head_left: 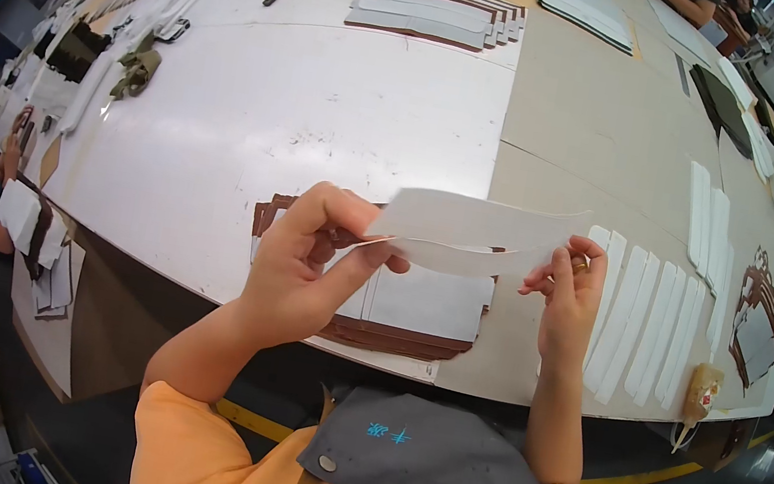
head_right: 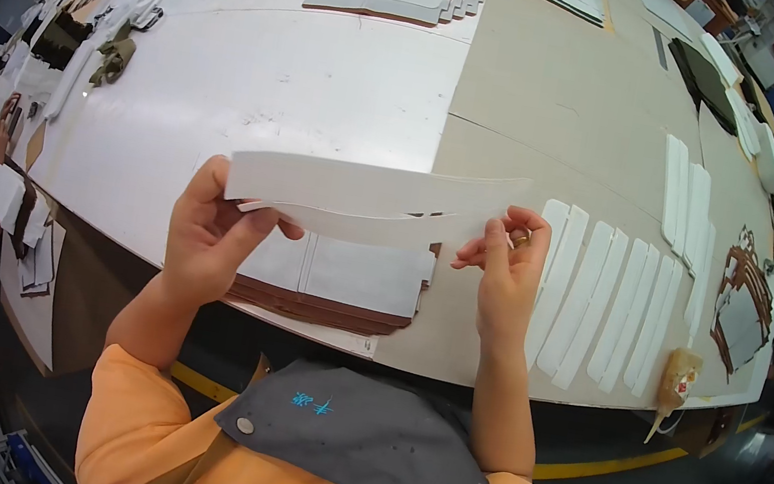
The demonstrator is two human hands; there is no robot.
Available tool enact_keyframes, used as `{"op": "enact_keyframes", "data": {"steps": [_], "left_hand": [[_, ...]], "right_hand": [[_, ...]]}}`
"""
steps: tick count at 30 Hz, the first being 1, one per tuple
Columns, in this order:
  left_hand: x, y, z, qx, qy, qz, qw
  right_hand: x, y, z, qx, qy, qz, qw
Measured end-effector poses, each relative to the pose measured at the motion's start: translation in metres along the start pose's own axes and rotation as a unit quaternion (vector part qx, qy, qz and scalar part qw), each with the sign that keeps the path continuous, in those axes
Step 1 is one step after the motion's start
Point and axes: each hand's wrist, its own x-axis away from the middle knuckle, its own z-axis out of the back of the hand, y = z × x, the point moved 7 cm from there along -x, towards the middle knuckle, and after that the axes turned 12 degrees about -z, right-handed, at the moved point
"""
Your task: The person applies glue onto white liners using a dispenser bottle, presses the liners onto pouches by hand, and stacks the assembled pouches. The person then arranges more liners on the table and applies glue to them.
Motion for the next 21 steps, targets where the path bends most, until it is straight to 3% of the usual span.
{"op": "enact_keyframes", "data": {"steps": [5, 10, 13, 16, 21], "left_hand": [[0.019, -0.004, 0.047, -0.057, 0.073, 0.052, 0.994], [0.078, -0.031, 0.085, -0.155, 0.185, 0.108, 0.964], [0.097, -0.034, 0.092, -0.308, 0.11, 0.13, 0.936], [0.099, -0.034, 0.087, -0.371, 0.04, 0.148, 0.916], [0.085, -0.034, 0.087, -0.408, -0.002, 0.156, 0.9]], "right_hand": [[0.006, -0.008, -0.02, 0.003, 0.01, 0.023, 1.0], [0.031, 0.021, -0.023, 0.14, -0.03, 0.082, 0.986], [0.037, 0.038, -0.022, 0.197, -0.044, 0.051, 0.978], [0.034, 0.048, -0.023, 0.21, -0.043, -0.006, 0.977], [0.029, 0.055, -0.027, 0.237, -0.058, -0.058, 0.968]]}}
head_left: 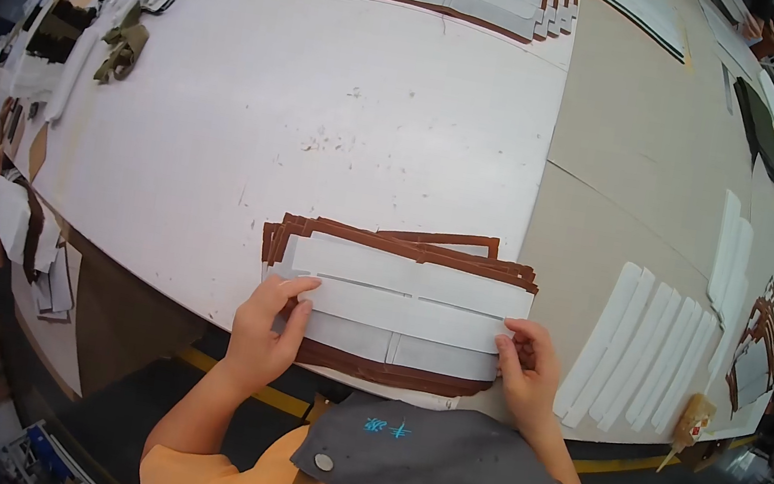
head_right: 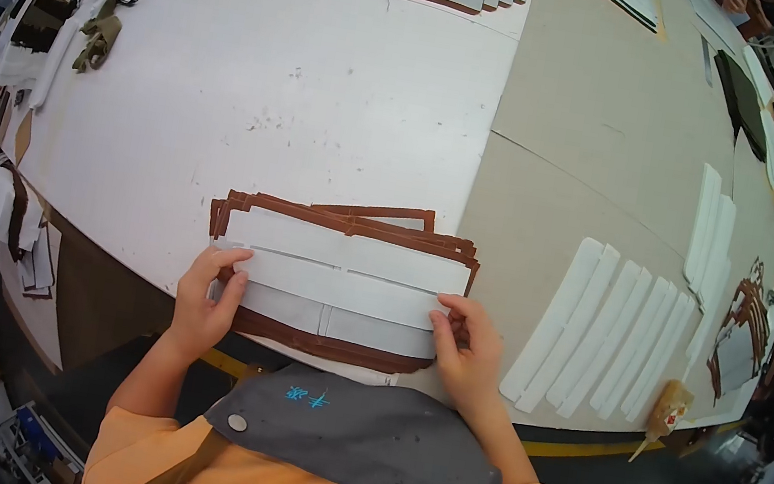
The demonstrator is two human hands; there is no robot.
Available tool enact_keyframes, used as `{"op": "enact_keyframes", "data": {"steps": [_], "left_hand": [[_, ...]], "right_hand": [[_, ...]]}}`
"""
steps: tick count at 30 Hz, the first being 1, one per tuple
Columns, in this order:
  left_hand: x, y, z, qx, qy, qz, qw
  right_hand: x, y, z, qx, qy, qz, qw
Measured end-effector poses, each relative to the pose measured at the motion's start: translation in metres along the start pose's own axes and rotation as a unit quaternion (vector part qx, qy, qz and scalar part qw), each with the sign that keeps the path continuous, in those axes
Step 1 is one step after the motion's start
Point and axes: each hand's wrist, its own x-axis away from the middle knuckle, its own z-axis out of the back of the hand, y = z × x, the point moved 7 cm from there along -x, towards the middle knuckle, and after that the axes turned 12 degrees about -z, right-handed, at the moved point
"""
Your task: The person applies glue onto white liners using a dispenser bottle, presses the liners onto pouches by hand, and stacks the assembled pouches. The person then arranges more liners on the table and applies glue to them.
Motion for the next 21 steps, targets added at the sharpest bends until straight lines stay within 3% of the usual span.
{"op": "enact_keyframes", "data": {"steps": [21], "left_hand": [[-0.0079, -0.0062, -0.0057, -0.016, -0.067, 0.051, 0.996]], "right_hand": [[-0.0045, -0.0093, -0.0019, 0.077, 0.038, 0.024, 0.996]]}}
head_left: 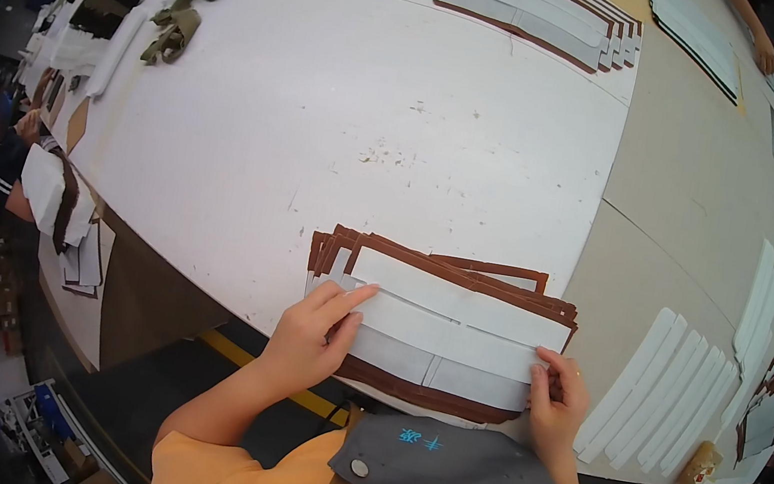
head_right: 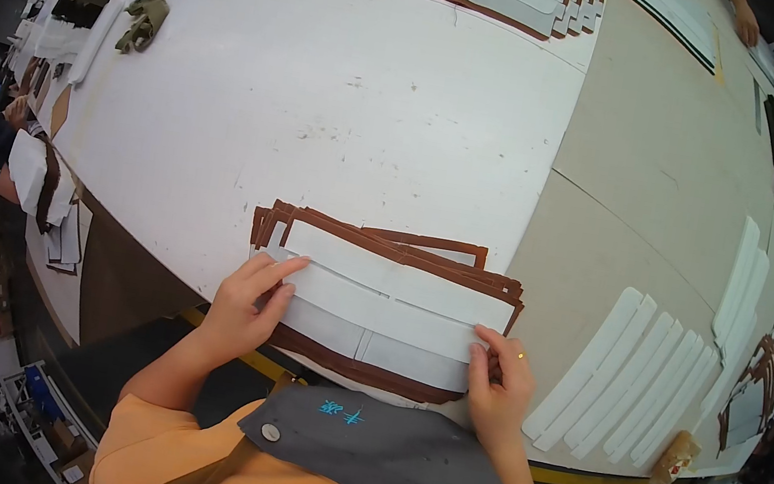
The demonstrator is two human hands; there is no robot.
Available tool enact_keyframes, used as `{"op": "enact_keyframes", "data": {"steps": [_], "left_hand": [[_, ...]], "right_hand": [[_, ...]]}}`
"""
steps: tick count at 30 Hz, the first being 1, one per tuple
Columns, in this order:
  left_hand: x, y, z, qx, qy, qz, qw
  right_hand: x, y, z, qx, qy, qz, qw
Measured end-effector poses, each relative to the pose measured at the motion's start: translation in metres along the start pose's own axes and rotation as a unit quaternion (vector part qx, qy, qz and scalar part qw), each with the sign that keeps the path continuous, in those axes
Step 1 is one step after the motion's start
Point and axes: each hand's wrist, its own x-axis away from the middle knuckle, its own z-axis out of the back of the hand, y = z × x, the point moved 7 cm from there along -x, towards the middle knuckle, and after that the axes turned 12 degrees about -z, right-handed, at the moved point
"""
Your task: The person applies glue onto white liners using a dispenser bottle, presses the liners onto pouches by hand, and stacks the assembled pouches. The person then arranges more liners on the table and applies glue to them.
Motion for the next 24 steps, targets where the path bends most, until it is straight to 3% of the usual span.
{"op": "enact_keyframes", "data": {"steps": [2, 8, 11, 21, 24], "left_hand": [[-0.001, 0.001, -0.001, 0.0, -0.01, 0.015, 1.0], [-0.006, 0.008, -0.001, -0.168, -0.063, -0.034, 0.983], [-0.005, 0.005, 0.0, -0.114, -0.041, -0.018, 0.992], [-0.006, 0.007, -0.002, -0.119, -0.044, -0.032, 0.991], [-0.009, 0.006, 0.003, -0.058, -0.058, -0.001, 0.997]], "right_hand": [[0.0, -0.002, 0.001, 0.009, 0.003, 0.01, 1.0], [0.0, -0.01, 0.001, 0.041, 0.005, 0.022, 0.999], [0.001, -0.017, 0.003, 0.065, 0.015, 0.059, 0.996], [0.002, -0.024, 0.001, 0.101, 0.02, 0.1, 0.99], [0.003, -0.03, 0.002, 0.227, 0.016, 0.07, 0.971]]}}
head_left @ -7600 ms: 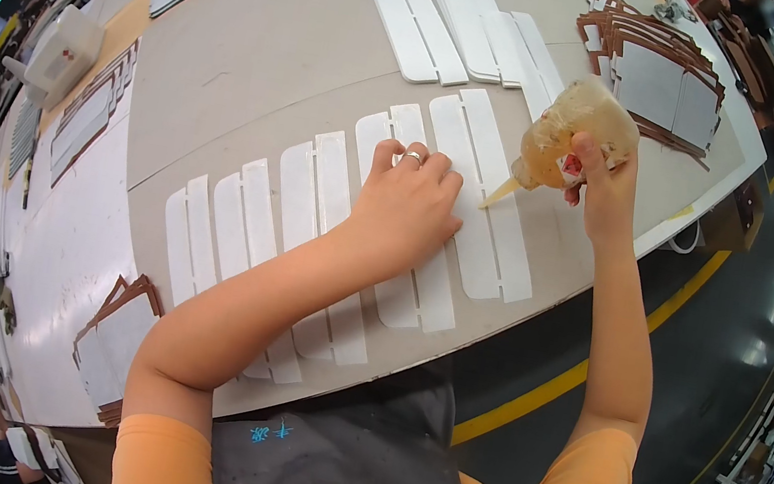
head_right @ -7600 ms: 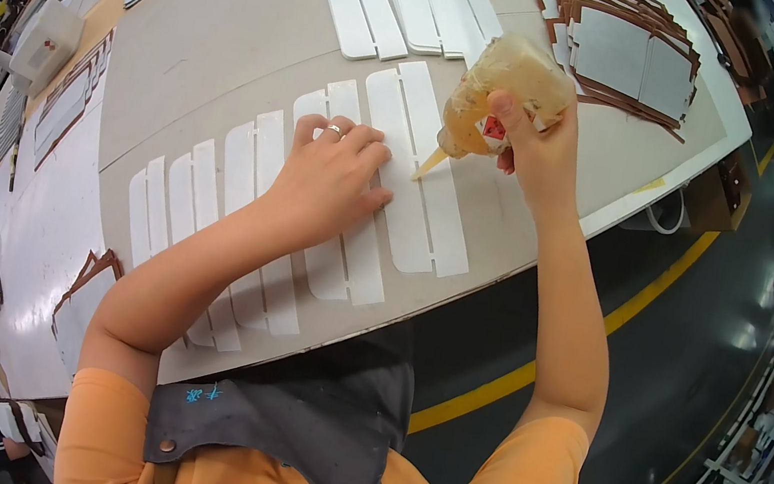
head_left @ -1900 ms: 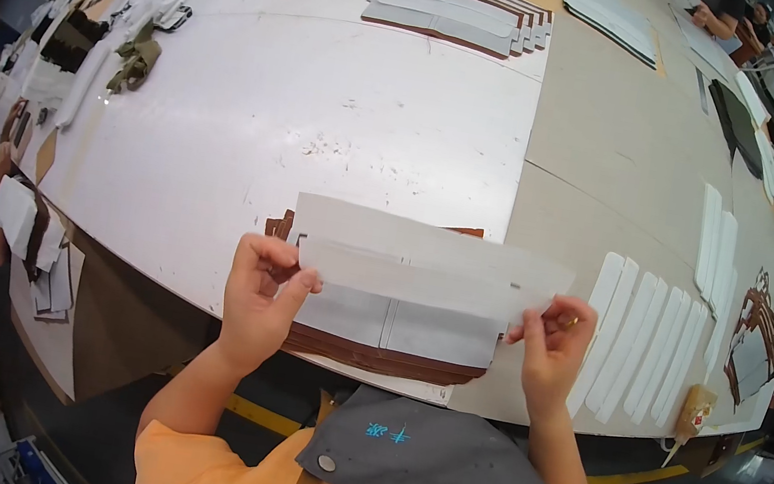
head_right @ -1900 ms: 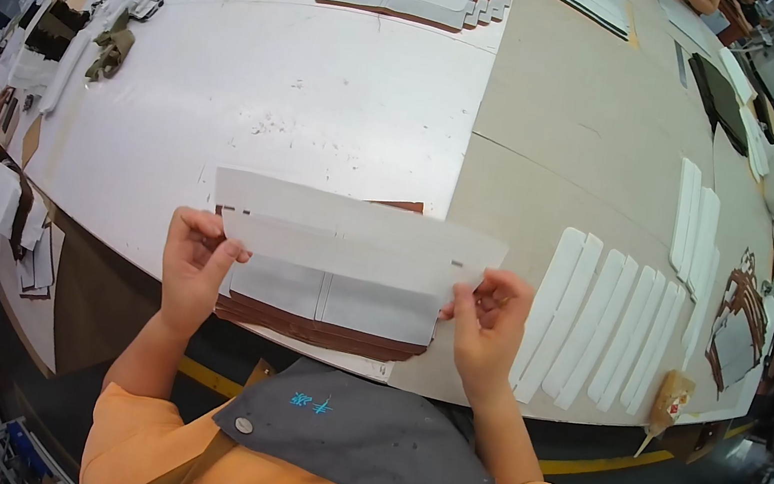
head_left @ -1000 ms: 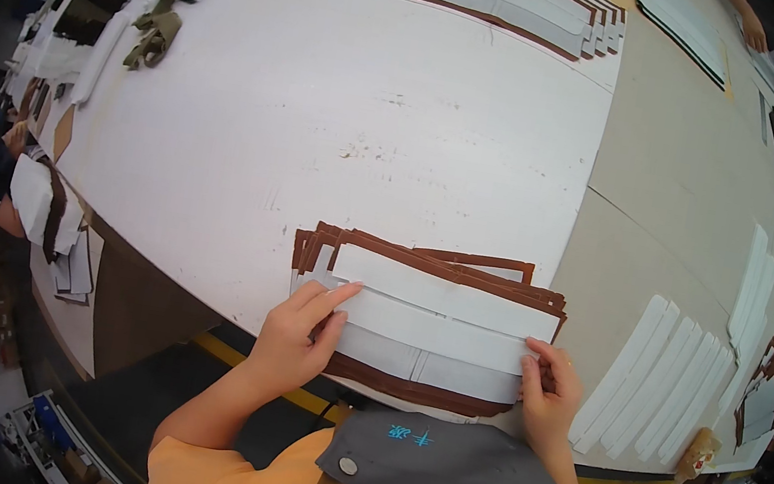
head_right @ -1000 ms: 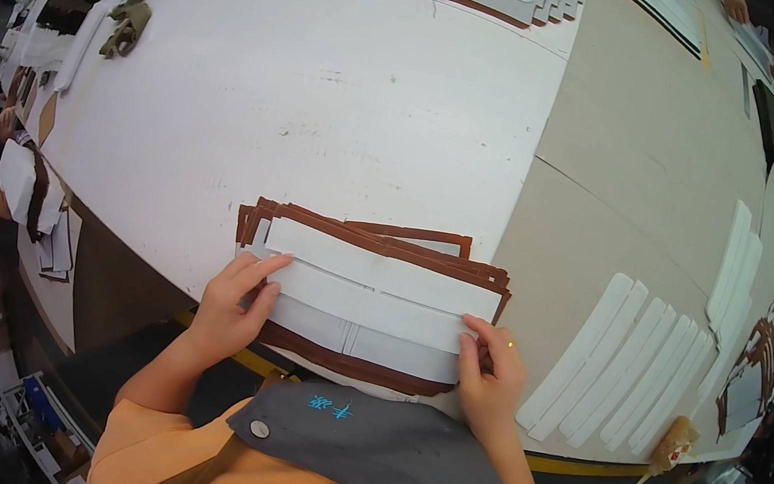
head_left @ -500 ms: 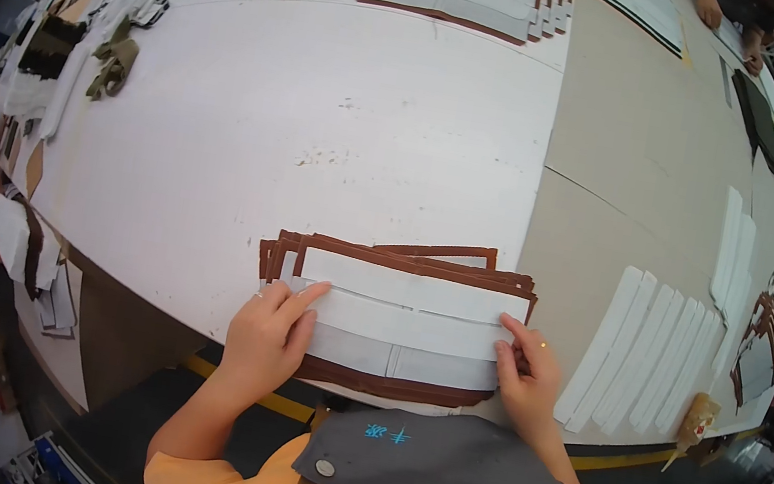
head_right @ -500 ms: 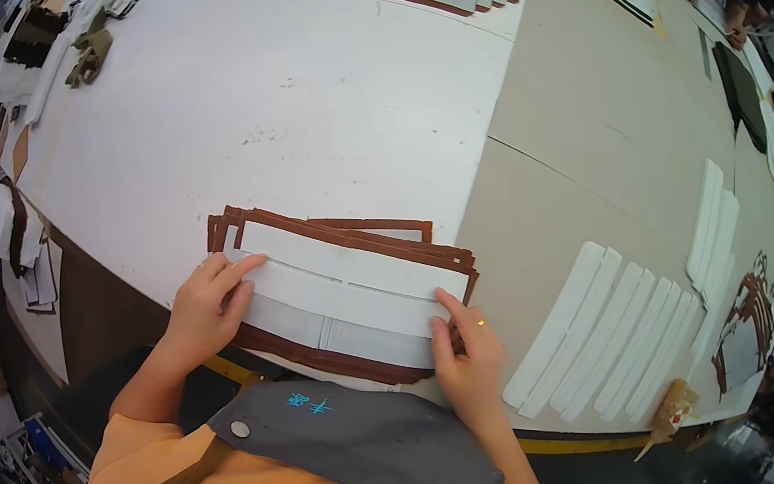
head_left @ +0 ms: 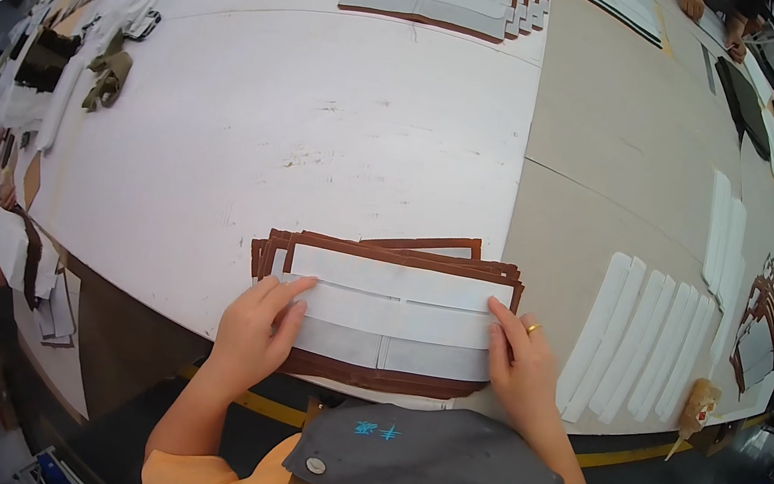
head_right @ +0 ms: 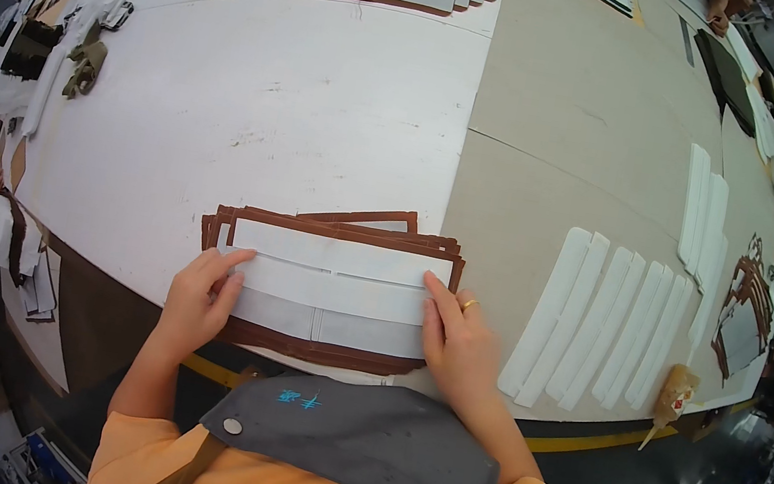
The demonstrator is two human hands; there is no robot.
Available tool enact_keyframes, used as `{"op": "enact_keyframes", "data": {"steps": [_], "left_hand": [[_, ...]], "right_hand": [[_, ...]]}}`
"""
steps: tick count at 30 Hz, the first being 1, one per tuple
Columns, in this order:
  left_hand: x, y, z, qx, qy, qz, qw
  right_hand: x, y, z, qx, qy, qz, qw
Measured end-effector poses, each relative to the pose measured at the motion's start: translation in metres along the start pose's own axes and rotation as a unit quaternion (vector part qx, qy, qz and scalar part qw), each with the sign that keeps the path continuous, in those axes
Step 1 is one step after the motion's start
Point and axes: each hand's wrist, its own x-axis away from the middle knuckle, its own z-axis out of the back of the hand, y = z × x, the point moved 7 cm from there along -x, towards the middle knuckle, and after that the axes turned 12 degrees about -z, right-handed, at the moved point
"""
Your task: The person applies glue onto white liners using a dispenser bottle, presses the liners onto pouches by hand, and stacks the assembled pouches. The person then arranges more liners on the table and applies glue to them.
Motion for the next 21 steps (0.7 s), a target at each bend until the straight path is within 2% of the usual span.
{"op": "enact_keyframes", "data": {"steps": [3, 6, 9, 10, 16, 20, 21], "left_hand": [[-0.011, 0.017, 0.005, -0.056, 0.038, -0.097, 0.993], [-0.02, 0.047, -0.009, -0.104, 0.006, -0.221, 0.97], [-0.024, 0.055, -0.031, -0.114, -0.024, -0.253, 0.961], [-0.022, 0.051, -0.041, -0.139, -0.068, -0.261, 0.953], [-0.019, 0.032, -0.057, -0.185, -0.13, -0.198, 0.954], [-0.014, 0.022, -0.052, -0.18, -0.119, -0.158, 0.964], [-0.014, 0.021, -0.053, -0.181, -0.117, -0.16, 0.963]], "right_hand": [[-0.004, -0.02, 0.011, 0.046, 0.075, 0.106, 0.99], [-0.005, -0.048, -0.003, 0.062, 0.048, 0.187, 0.979], [-0.003, -0.064, -0.023, 0.104, 0.005, 0.233, 0.967], [-0.003, -0.063, -0.031, 0.109, -0.018, 0.227, 0.968], [-0.004, -0.053, -0.046, 0.144, -0.048, 0.203, 0.967], [-0.026, -0.043, -0.03, 0.128, 0.021, 0.165, 0.978], [-0.031, -0.05, -0.03, 0.088, 0.006, 0.178, 0.98]]}}
